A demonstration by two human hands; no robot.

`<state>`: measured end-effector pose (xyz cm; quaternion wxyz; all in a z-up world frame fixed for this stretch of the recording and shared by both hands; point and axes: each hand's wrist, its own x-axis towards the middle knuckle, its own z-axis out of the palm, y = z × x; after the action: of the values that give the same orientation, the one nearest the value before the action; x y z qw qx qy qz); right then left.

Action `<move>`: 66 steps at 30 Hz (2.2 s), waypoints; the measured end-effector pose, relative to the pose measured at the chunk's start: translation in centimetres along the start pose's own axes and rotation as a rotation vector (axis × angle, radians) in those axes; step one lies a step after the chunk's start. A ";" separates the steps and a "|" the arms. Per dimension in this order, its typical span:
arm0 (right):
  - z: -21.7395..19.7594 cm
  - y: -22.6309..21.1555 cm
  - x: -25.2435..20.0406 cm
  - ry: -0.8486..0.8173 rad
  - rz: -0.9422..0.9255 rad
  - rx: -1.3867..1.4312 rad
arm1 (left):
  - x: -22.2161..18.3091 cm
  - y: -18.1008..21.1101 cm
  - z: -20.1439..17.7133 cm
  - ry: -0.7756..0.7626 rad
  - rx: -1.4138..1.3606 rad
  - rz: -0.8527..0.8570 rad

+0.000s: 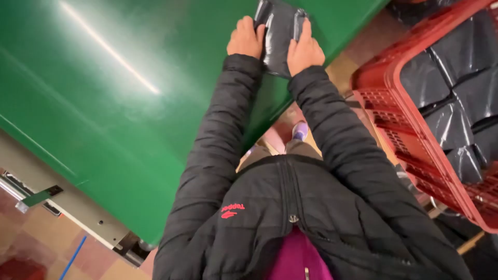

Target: Folding grey plastic sheets on a conveyor belt and placing them into a crate.

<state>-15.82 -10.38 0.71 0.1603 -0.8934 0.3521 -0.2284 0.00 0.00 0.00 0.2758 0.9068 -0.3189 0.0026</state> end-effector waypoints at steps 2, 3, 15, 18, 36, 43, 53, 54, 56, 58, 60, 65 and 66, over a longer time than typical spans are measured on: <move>-1.4 -1.2 0.1 -0.045 0.043 -0.009 | -0.4 0.9 -1.4 0.073 0.018 0.082; -2.4 -1.2 0.8 -0.078 0.076 -0.023 | 0.1 2.0 -1.6 0.160 0.024 0.166; -14.5 6.1 3.9 0.305 -0.529 0.023 | -1.7 8.1 -0.1 -0.289 -0.521 0.183; -18.2 9.3 2.4 -0.205 -0.385 0.346 | -4.5 15.4 -3.6 -0.204 -0.554 0.626; -15.1 50.2 -15.4 0.298 0.855 1.143 | -17.0 20.7 3.3 -0.318 -0.722 0.271; -11.9 49.3 -16.0 0.020 0.850 1.504 | -18.8 18.7 3.0 -0.285 -0.711 0.107; -26.4 34.1 -12.7 -0.023 0.520 0.739 | -23.7 11.8 -1.0 -0.130 -0.469 -0.011; -27.1 30.3 -11.9 0.070 0.268 0.582 | -23.9 11.3 -1.8 -0.103 -0.480 0.059; -24.5 24.0 -10.6 0.012 0.083 0.649 | -25.6 8.1 0.3 -0.034 -0.386 0.128; -21.3 18.4 -10.1 -0.019 -0.086 0.710 | -25.8 6.2 0.5 0.015 -0.291 0.219; -17.6 12.7 -10.4 -0.260 -0.054 0.803 | -25.6 5.4 -1.8 0.010 0.049 0.383; -7.2 8.0 -9.3 -0.245 -0.168 0.751 | -26.8 3.0 -7.8 0.078 0.044 0.225; -4.7 8.2 -9.2 -0.200 -0.112 0.731 | -27.2 2.3 -8.7 0.075 0.087 0.237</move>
<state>-28.79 -10.27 -1.67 0.4893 -0.8130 0.1807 -0.2588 -21.53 18.58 3.65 0.2456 0.8732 -0.4127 0.0829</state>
